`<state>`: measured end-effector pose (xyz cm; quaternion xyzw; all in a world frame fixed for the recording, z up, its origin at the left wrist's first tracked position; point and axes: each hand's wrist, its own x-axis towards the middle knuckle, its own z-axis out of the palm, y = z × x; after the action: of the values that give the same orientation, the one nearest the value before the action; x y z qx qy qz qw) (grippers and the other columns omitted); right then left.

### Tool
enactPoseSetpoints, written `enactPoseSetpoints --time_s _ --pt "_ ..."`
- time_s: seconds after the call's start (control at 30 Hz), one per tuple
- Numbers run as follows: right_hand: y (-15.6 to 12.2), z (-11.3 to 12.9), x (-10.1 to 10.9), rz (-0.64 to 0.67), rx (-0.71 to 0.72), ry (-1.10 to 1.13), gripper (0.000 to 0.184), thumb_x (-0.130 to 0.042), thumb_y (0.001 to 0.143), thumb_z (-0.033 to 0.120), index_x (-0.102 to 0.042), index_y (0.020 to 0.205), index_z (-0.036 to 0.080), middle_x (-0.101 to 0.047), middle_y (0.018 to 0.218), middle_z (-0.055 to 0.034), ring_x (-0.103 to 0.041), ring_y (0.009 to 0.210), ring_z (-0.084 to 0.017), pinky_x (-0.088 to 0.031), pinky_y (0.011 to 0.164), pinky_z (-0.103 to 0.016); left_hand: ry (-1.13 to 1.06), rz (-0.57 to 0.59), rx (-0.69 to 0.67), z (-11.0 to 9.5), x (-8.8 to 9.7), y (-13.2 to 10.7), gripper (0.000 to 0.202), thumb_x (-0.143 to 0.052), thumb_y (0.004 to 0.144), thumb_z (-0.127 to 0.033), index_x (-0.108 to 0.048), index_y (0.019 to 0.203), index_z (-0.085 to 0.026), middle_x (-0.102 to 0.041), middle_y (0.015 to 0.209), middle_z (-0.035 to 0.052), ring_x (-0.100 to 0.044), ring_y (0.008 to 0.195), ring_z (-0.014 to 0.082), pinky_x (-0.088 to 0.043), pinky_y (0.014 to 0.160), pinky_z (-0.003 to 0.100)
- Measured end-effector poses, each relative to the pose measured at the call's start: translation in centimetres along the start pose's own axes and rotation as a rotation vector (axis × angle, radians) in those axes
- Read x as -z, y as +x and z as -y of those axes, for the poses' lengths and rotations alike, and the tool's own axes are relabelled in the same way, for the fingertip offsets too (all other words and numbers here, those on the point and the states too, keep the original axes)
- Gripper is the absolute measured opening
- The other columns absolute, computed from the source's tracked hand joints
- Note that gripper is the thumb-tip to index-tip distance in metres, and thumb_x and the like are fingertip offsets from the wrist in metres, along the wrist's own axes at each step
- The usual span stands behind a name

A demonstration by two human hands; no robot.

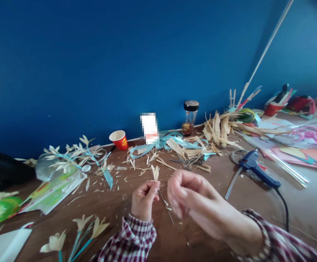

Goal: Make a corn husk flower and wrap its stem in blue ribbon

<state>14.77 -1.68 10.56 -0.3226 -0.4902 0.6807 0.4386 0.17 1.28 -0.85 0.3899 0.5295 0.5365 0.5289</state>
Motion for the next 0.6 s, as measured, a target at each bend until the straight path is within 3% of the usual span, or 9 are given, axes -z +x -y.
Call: enactPoseSetpoints --time_s 0.03,0.1,0.23,0.33,0.4,0.6 --pt "0.7 -1.3 0.7 -0.116 0.029 -0.094 0.032 -0.061 0.076 0.048 -0.051 0.067 0.019 -0.045 0.057 0.0050 -0.039 0.050 -0.008 -0.035 0.049 -0.020 0.002 0.011 -0.013 0.0 0.1 -0.1 0.030 -0.076 0.058 -0.042 -0.064 0.056 -0.015 -0.051 0.046 -0.0032 -0.045 0.041 0.0079 -0.037 0.043 0.021" --pt "1.3 -4.0 2.1 -0.231 -0.018 -0.287 0.027 -0.058 0.080 0.042 -0.053 0.068 0.018 -0.041 0.055 0.0058 -0.036 0.051 -0.008 -0.032 0.049 -0.020 -0.013 0.025 -0.031 0.0 0.1 -0.3 0.030 -0.075 0.059 -0.041 -0.061 0.054 -0.015 -0.050 0.046 -0.0034 -0.044 0.044 0.0077 -0.037 0.044 0.020" --pt "1.3 -7.9 3.6 -0.214 -0.008 -0.359 0.017 -0.057 0.082 0.033 -0.056 0.084 0.016 -0.053 0.069 0.0019 -0.047 0.063 -0.011 -0.039 0.058 -0.022 -0.120 0.044 0.019 -0.2 -0.7 -1.0 0.029 -0.076 0.059 -0.039 -0.061 0.055 -0.014 -0.052 0.051 -0.0027 -0.044 0.047 0.0073 -0.037 0.045 0.020" --pt "1.1 -8.7 3.3 -0.150 -0.005 -0.319 0.017 -0.055 0.084 0.030 -0.056 0.093 0.016 -0.058 0.078 -0.0007 -0.052 0.070 -0.013 -0.041 0.065 -0.024 -0.265 0.012 0.115 -0.3 -1.4 -1.5 0.028 -0.078 0.057 -0.038 -0.065 0.061 -0.014 -0.057 0.057 -0.0013 -0.044 0.048 0.0066 -0.036 0.045 0.019" --pt "1.2 -8.6 3.1 -0.130 -0.027 -0.323 0.016 -0.057 0.083 0.030 -0.056 0.090 0.016 -0.058 0.077 -0.0007 -0.051 0.068 -0.013 -0.041 0.063 -0.024 -0.305 0.008 0.166 -0.2 -1.6 -1.6 0.029 -0.078 0.057 -0.039 -0.067 0.066 -0.013 -0.057 0.057 -0.0013 -0.044 0.047 0.0061 -0.036 0.045 0.019" --pt "1.4 -8.8 3.2 -0.143 -0.054 -0.351 0.023 -0.054 0.084 0.037 -0.054 0.075 0.016 -0.054 0.064 0.0018 -0.046 0.059 -0.011 -0.036 0.056 -0.022 -0.202 0.094 0.142 0.0 -1.2 -1.3 0.028 -0.075 0.062 -0.039 -0.064 0.060 -0.013 -0.049 0.050 -0.0039 -0.038 0.044 0.0055 -0.032 0.044 0.019"
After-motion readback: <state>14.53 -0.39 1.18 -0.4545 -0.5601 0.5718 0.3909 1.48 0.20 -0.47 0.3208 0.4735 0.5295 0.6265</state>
